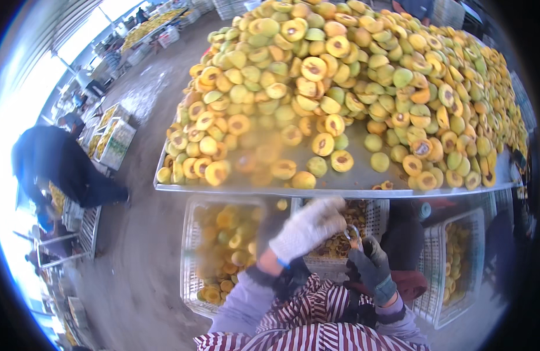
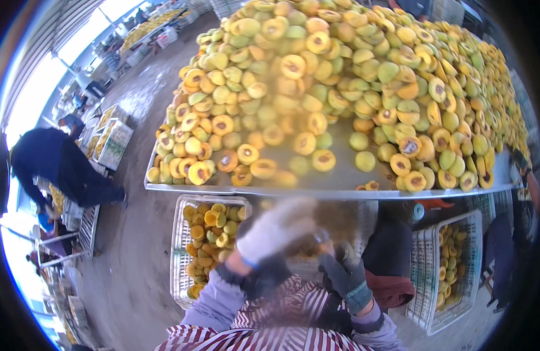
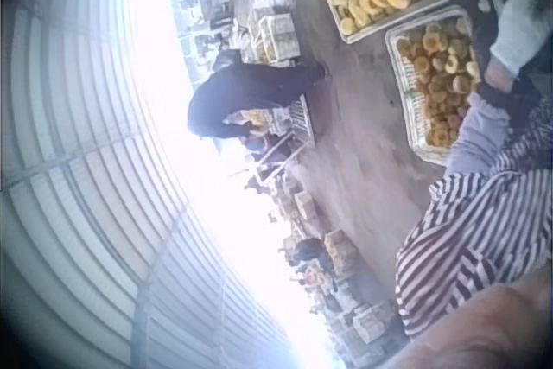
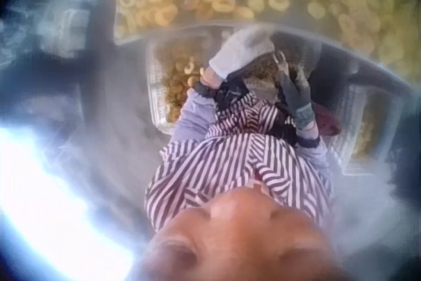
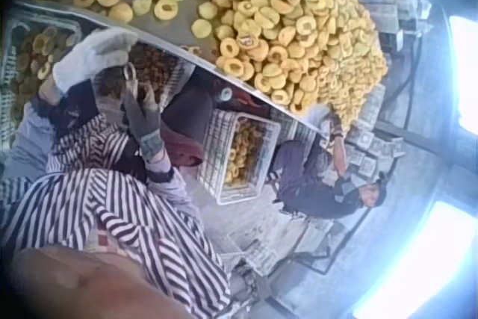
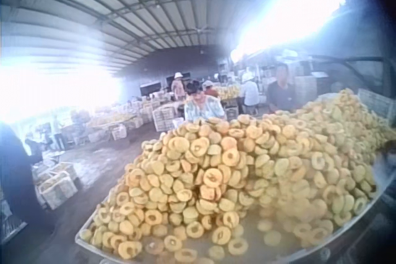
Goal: The person picks up halves of fruit from a table, removes the pit with a tool, and places the pitted fruit into a basket.
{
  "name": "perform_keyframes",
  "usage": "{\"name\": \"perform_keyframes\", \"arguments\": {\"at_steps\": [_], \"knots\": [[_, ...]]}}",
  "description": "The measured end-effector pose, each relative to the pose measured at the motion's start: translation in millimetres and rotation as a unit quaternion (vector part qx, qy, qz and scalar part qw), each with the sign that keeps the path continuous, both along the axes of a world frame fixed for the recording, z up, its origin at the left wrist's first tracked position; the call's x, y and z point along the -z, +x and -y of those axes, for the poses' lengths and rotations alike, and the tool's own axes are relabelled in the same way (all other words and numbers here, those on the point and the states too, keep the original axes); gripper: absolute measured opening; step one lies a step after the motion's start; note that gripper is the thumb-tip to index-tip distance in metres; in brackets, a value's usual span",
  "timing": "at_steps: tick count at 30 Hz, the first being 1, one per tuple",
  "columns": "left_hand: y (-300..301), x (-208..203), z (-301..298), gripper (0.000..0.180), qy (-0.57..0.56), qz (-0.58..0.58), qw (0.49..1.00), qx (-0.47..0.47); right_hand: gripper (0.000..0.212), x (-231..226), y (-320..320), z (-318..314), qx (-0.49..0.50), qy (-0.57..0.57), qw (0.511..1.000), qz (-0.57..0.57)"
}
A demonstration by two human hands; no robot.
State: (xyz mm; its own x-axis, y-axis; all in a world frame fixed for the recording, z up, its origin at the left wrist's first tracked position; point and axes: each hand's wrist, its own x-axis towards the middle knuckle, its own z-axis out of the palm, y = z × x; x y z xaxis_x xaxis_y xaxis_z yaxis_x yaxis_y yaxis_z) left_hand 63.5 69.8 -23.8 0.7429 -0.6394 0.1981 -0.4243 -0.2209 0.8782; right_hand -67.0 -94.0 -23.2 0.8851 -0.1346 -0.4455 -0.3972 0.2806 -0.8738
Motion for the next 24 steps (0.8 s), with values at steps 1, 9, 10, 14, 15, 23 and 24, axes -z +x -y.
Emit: {"name": "perform_keyframes", "arguments": {"at_steps": [1, 9, 10, 14, 15, 23, 24], "knots": [[17.5, 21.8, 5.6, 0.036, 0.061, 0.039, 0.997, -0.026, 0.013, -0.6, 1.2, 5.1, -0.009, -0.028, 1.000, 0.003], [114.4, 53.5, 92.0, 0.041, 0.331, 0.135, 0.923, -0.140, 0.018, 0.5, 7.0, 13.4, -0.016, -0.025, 0.999, 0.041], [118.9, 58.5, 97.9, 0.043, 0.344, 0.171, 0.910, -0.156, 0.018, 1.9, 5.6, 13.4, -0.013, -0.032, 0.999, 0.042], [126.7, 55.4, 106.3, 0.044, 0.364, -0.038, 0.924, -0.115, 0.022, -9.5, 7.5, 24.4, -0.022, -0.038, 0.999, 0.012], [123.6, 62.3, 98.4, 0.045, 0.261, -0.001, 0.961, -0.087, 0.022, -5.5, 6.1, 26.1, -0.016, -0.038, 0.999, 0.010], [26.8, -2.0, 62.3, 0.036, -0.092, -0.175, 0.979, -0.049, 0.025, -7.2, 7.1, 22.8, -0.036, -0.117, 0.985, 0.125], [18.6, -5.1, 65.0, 0.033, -0.183, -0.316, 0.929, -0.059, 0.025, -10.0, 6.6, 21.6, -0.037, -0.115, 0.985, 0.125]]}}
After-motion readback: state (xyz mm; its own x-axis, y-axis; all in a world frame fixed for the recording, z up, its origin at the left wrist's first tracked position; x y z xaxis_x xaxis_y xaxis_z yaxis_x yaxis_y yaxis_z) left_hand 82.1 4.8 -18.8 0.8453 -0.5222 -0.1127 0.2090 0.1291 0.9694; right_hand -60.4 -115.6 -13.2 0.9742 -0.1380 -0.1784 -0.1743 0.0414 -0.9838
